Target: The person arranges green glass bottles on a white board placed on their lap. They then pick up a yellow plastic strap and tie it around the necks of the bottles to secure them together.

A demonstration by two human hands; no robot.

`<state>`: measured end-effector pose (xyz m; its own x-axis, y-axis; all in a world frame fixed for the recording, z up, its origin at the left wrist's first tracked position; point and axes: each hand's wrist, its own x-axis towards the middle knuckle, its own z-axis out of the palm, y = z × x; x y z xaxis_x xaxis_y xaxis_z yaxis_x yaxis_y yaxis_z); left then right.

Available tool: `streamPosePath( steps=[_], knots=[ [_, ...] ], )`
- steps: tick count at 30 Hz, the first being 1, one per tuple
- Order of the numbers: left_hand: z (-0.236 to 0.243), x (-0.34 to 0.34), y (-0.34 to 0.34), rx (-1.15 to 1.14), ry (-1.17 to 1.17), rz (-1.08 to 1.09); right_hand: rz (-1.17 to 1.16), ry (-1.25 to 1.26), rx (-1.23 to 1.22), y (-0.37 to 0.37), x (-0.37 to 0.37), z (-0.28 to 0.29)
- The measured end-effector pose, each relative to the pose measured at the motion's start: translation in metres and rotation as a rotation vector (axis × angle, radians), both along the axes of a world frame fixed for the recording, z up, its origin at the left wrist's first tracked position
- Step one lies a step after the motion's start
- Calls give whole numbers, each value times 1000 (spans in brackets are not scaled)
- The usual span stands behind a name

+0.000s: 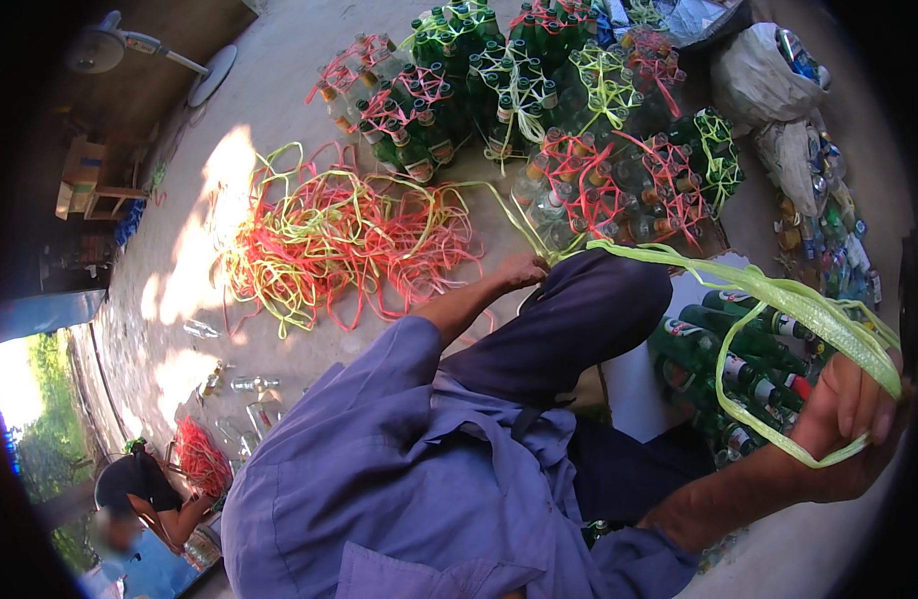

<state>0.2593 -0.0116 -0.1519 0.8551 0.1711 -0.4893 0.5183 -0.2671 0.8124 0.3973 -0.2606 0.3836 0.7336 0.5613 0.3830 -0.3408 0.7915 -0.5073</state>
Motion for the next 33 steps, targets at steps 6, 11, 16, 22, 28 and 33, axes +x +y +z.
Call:
streamPosePath(
  steps=[6,11,16,22,28,33],
  knots=[
    [-17,-2,1,-126,-30,140,-1270,-546,-835,-35,1,-28],
    [2,9,-4,-203,-3,290,-1740,-1400,-1702,-49,-14,-5],
    [19,25,-14,-236,25,212,-1718,-1570,-1675,-80,2,8],
    [20,13,-5,-96,-80,128,-1653,-1443,-1700,-49,-21,1],
    [87,8,-15,-223,-259,353,-1343,-912,-1200,-60,-3,-4],
    [198,23,-7,-298,-522,172,-351,-152,-297,-24,3,-2]
  ],
)
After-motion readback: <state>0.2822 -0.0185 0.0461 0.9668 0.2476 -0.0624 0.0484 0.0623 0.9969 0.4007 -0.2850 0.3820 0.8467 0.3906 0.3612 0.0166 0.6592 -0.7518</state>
